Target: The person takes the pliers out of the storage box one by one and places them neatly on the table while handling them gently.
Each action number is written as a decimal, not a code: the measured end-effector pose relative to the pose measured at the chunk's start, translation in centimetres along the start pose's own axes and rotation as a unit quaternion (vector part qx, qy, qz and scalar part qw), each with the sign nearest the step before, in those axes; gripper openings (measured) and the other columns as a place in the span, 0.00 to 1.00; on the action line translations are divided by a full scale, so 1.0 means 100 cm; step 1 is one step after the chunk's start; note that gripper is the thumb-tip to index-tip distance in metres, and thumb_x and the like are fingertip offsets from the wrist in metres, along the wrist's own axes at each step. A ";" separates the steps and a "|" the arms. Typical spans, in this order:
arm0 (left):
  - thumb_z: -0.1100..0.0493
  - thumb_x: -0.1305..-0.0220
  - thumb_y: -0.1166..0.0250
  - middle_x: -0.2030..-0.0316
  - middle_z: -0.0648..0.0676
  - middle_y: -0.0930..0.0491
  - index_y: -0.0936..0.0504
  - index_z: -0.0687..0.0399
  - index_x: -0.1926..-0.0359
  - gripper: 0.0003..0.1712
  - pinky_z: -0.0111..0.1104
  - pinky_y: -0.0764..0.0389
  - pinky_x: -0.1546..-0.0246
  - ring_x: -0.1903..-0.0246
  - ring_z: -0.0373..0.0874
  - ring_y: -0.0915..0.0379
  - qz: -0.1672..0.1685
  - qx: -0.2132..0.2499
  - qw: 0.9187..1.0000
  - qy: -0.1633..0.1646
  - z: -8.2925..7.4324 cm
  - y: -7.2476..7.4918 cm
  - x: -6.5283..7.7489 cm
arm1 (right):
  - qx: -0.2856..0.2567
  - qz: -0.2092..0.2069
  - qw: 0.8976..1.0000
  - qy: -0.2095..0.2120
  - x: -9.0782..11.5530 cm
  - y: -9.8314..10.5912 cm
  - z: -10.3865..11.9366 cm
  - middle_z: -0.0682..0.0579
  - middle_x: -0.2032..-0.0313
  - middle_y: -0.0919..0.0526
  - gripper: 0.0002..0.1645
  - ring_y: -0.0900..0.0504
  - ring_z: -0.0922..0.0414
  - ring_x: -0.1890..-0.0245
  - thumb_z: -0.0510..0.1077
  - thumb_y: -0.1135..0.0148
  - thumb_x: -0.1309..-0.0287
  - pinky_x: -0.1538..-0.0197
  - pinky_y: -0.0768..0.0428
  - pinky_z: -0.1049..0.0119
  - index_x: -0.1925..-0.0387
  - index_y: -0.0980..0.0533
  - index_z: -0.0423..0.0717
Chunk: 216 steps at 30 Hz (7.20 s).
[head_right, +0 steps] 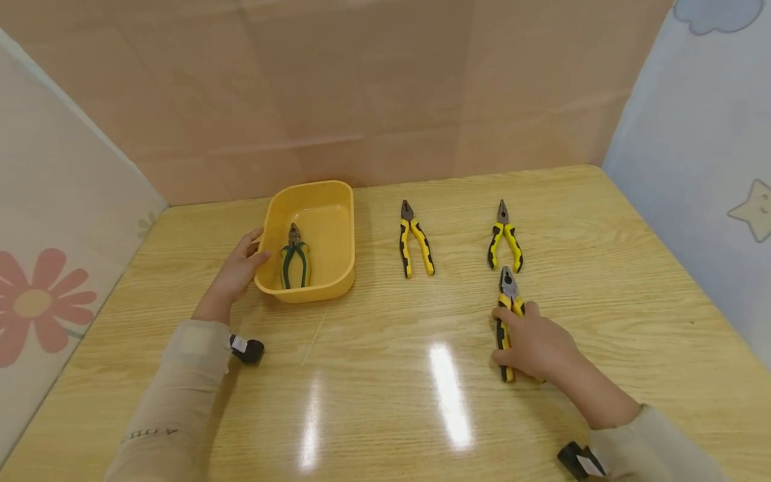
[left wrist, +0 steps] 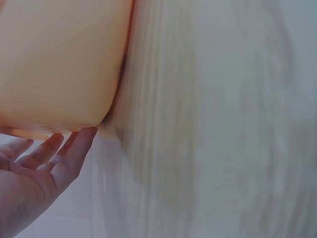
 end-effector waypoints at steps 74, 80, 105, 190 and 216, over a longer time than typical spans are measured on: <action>0.61 0.35 0.55 0.39 0.64 0.52 0.61 0.49 0.34 0.34 0.46 0.36 0.51 0.44 0.59 0.47 -0.001 0.001 1.000 0.006 0.000 0.001 0.002 | -0.060 -0.110 0.985 0.115 -0.024 0.030 0.086 0.38 0.56 0.31 0.26 0.29 0.44 0.59 0.48 0.44 0.47 0.62 0.28 0.51 0.49 0.32 0.38; 0.61 0.35 0.55 0.39 0.64 0.51 0.60 0.48 0.34 0.33 0.47 0.36 0.51 0.45 0.59 0.46 -0.003 0.005 1.000 0.004 0.001 0.000 0.003 | -0.068 -0.109 0.984 0.125 -0.027 0.033 0.095 0.37 0.56 0.30 0.26 0.28 0.44 0.59 0.48 0.44 0.47 0.62 0.28 0.51 0.49 0.32 0.38; 0.61 0.36 0.54 0.39 0.64 0.51 0.59 0.49 0.34 0.33 0.47 0.37 0.50 0.44 0.58 0.47 -0.005 0.010 1.000 0.003 0.000 -0.001 0.000 | -0.097 -0.106 0.975 0.169 -0.042 0.040 0.140 0.40 0.52 0.32 0.28 0.31 0.46 0.54 0.51 0.45 0.48 0.55 0.31 0.52 0.48 0.33 0.38; 0.61 0.35 0.55 0.39 0.63 0.51 0.61 0.49 0.34 0.33 0.45 0.34 0.52 0.45 0.58 0.44 0.001 0.004 1.000 0.003 0.002 0.000 0.002 | -0.243 -0.071 0.941 0.225 -0.099 0.035 0.222 0.45 0.55 0.32 0.23 0.31 0.50 0.58 0.45 0.46 0.46 0.60 0.28 0.61 0.48 0.34 0.41; 0.60 0.35 0.55 0.38 0.63 0.53 0.61 0.49 0.34 0.34 0.46 0.35 0.51 0.45 0.59 0.45 0.005 0.007 1.000 0.000 0.001 0.000 0.002 | -0.219 -0.038 0.949 0.223 -0.118 0.022 0.245 0.40 0.50 0.35 0.27 0.31 0.48 0.54 0.47 0.48 0.44 0.59 0.28 0.61 0.44 0.38 0.42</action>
Point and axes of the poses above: each hand's wrist, its own x-axis away from the middle knuckle, its own y-axis out of the back of the hand, z = x × y, the point moved 9 cm from there along -x, towards the middle knuckle
